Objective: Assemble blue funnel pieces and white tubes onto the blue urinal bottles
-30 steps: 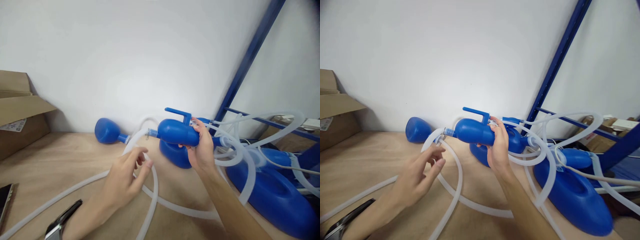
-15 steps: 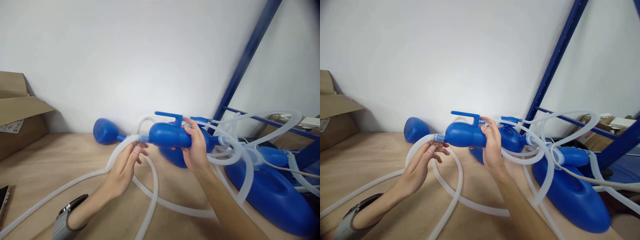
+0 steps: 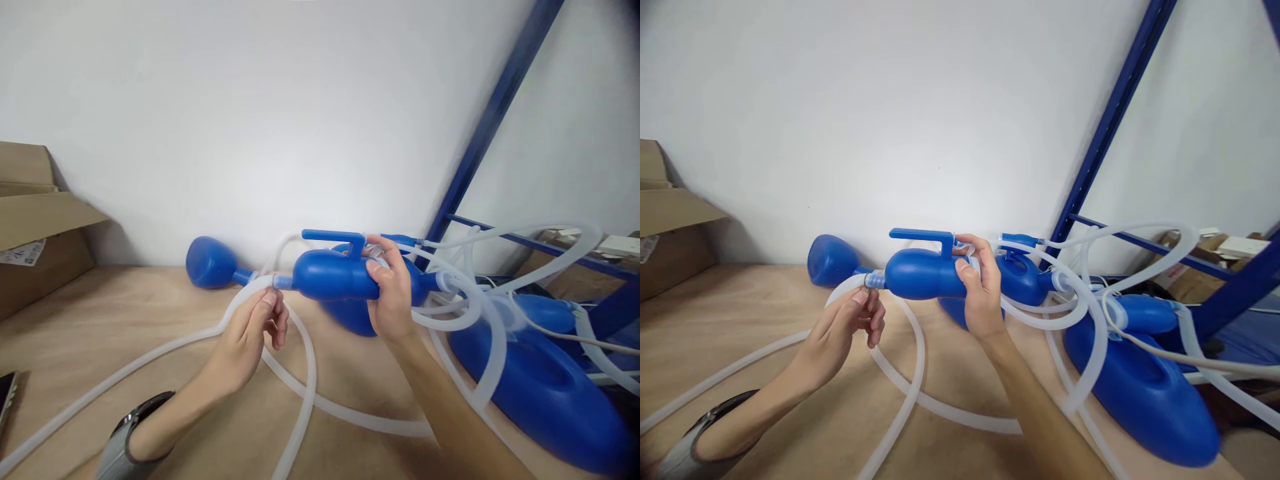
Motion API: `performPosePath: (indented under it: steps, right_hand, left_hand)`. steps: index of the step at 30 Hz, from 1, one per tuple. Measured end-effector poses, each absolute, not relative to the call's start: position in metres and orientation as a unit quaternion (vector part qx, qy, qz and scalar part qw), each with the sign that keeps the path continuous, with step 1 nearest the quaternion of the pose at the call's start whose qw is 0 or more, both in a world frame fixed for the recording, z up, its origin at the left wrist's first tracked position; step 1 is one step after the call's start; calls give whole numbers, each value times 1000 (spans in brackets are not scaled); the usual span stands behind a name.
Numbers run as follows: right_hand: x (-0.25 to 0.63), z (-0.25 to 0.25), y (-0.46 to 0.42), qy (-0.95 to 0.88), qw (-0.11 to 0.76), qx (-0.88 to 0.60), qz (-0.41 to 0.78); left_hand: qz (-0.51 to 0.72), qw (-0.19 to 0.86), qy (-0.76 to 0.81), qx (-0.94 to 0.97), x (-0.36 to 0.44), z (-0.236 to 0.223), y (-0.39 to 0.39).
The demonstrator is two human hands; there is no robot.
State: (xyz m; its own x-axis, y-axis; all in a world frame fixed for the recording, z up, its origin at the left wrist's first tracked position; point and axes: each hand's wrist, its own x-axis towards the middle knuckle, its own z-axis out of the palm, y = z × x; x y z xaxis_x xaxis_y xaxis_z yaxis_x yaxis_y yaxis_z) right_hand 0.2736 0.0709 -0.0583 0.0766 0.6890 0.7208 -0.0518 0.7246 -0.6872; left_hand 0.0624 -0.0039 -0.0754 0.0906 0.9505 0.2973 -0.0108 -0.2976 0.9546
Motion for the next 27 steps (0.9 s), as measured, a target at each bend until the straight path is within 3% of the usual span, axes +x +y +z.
performPosePath:
  steps: [12,21,27]
  right_hand:
    - [281,-56,66,-712,662,-223,68]
    - [283,-54,67,-820,569,-43,-39]
    - [283,-61,72,-805,591,-56,-5]
  left_hand:
    - [523,607,425,422,69,-68,-9]
    - [498,658,461,327,68,-60,-7]
    - [520,638,444,352,70,-66,-4]
